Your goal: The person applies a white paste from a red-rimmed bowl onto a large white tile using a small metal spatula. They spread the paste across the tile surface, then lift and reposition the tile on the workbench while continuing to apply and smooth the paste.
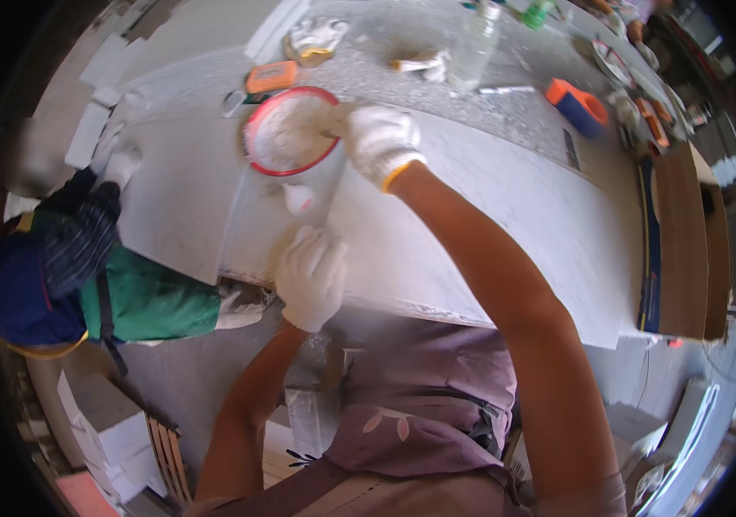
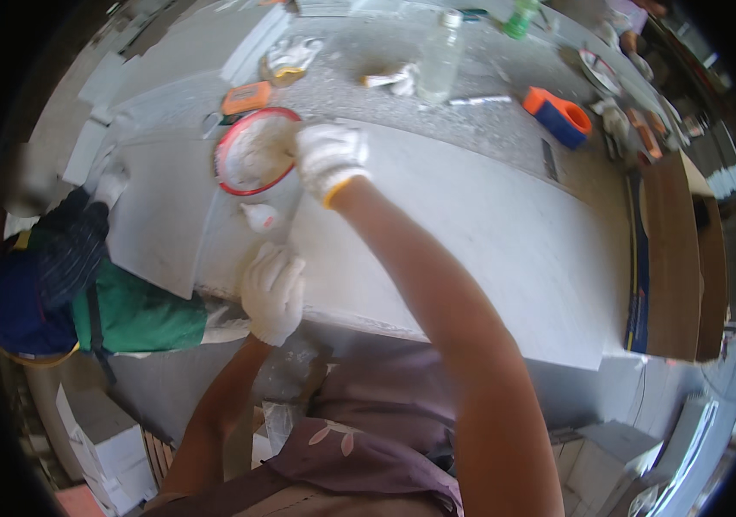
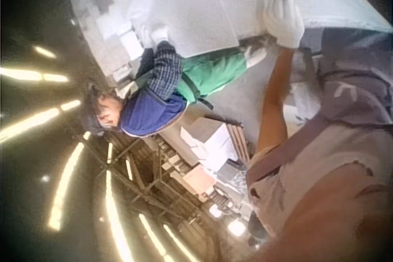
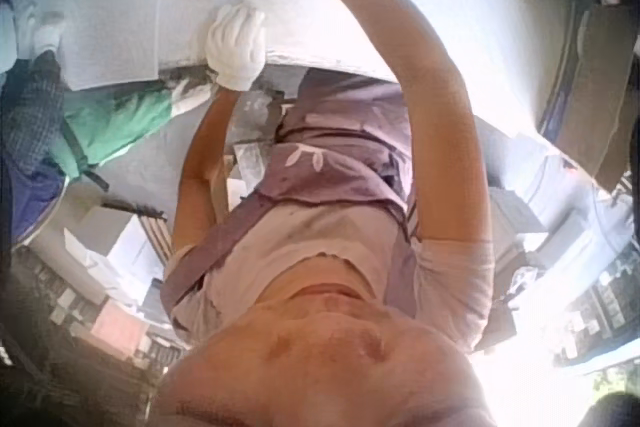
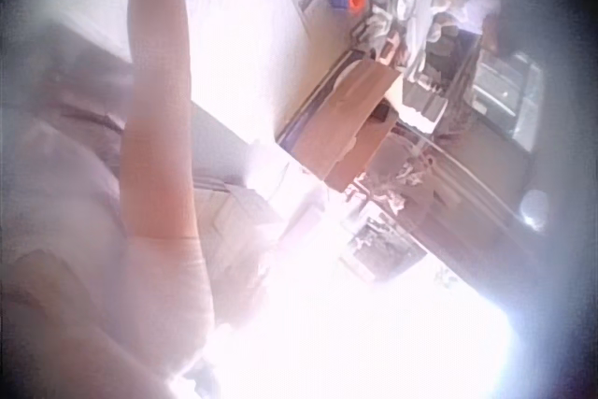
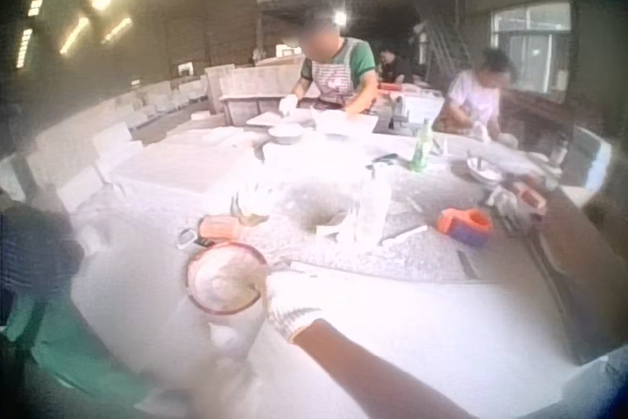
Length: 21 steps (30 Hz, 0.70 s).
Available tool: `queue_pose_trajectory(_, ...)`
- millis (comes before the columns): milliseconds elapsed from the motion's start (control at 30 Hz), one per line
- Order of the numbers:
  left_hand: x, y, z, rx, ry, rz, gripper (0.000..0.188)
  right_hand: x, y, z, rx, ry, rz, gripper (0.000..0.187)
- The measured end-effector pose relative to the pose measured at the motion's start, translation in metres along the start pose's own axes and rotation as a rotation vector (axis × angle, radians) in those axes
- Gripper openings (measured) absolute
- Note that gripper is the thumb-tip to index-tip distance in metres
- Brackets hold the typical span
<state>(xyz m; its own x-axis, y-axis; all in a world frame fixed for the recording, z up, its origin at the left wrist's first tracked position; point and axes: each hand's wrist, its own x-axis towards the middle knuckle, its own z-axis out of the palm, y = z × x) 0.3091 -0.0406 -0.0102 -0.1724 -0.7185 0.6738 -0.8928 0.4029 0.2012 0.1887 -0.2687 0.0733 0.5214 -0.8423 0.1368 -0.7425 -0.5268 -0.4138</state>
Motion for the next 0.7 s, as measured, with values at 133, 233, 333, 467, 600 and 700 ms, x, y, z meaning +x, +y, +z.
queue_pose_trajectory(133,-0.003,-0.001,0.004,0.066,-0.013,0.038,0.031,-0.013,0.008,-0.015,0.016,-0.042,0.133,0.046)
queue_pose_trajectory(233,-0.006,-0.002,0.005,0.109,-0.047,0.031,0.032,-0.037,0.039,-0.037,-0.006,0.19,0.204,0.06)
queue_pose_trajectory(333,-0.008,-0.003,0.006,0.12,-0.053,0.027,0.033,-0.064,0.106,-0.067,-0.135,0.094,0.36,0.067)
queue_pose_trajectory(467,-0.006,-0.002,0.007,0.12,-0.022,0.061,0.033,-0.144,0.196,-0.076,-0.184,0.137,0.514,0.061)
queue_pose_trajectory(600,-0.004,0.002,0.0,0.13,-0.063,-0.003,0.034,-0.172,0.245,-0.065,-0.114,0.302,0.287,0.043)
queue_pose_trajectory(700,-0.004,0.008,-0.001,0.172,0.004,-0.044,0.034,-0.168,0.252,-0.055,-0.173,0.328,0.301,0.049)
